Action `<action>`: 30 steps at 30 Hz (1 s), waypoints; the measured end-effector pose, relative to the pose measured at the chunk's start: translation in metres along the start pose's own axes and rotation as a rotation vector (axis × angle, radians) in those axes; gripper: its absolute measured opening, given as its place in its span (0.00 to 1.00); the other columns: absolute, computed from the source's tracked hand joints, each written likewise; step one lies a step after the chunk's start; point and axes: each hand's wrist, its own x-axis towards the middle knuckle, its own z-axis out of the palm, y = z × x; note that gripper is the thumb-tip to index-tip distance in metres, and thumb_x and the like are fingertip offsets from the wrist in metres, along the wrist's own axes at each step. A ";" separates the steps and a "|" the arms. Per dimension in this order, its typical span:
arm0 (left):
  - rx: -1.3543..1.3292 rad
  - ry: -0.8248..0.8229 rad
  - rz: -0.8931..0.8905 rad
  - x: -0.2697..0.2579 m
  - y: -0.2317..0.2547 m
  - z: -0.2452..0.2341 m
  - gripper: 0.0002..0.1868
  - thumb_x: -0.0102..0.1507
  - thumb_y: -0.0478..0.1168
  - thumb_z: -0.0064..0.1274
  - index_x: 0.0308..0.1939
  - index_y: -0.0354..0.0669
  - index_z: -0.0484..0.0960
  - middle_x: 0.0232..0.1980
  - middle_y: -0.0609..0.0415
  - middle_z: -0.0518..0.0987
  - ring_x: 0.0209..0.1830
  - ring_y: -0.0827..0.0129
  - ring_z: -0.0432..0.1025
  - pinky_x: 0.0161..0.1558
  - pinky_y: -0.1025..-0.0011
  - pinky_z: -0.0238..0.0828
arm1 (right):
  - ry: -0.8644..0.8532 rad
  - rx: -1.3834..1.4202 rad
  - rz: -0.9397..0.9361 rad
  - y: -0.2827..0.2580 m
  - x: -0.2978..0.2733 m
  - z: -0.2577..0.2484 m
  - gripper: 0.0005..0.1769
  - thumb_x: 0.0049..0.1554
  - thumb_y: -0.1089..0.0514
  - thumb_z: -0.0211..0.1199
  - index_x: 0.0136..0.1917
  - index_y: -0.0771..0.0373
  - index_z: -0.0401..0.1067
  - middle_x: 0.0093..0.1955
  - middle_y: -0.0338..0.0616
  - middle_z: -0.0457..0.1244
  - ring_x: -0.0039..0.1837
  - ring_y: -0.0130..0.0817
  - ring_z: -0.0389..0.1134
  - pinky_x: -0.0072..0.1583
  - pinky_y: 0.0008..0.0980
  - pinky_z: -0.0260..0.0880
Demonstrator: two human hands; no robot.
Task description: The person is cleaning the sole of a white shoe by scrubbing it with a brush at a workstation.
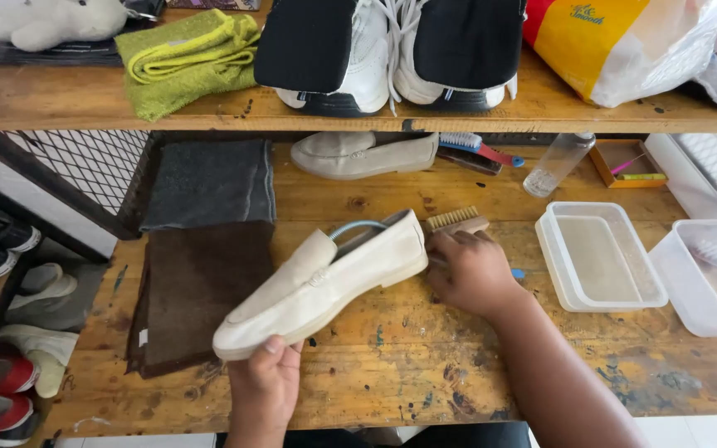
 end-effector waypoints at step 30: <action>-0.096 0.436 -0.219 0.000 0.016 0.042 0.47 0.49 0.54 0.42 0.73 0.42 0.63 0.71 0.40 0.70 0.70 0.43 0.66 0.67 0.47 0.65 | 0.482 -0.060 0.114 -0.004 0.005 -0.025 0.19 0.55 0.54 0.58 0.57 0.63 0.77 0.54 0.46 0.70 0.53 0.48 0.69 0.50 0.47 0.71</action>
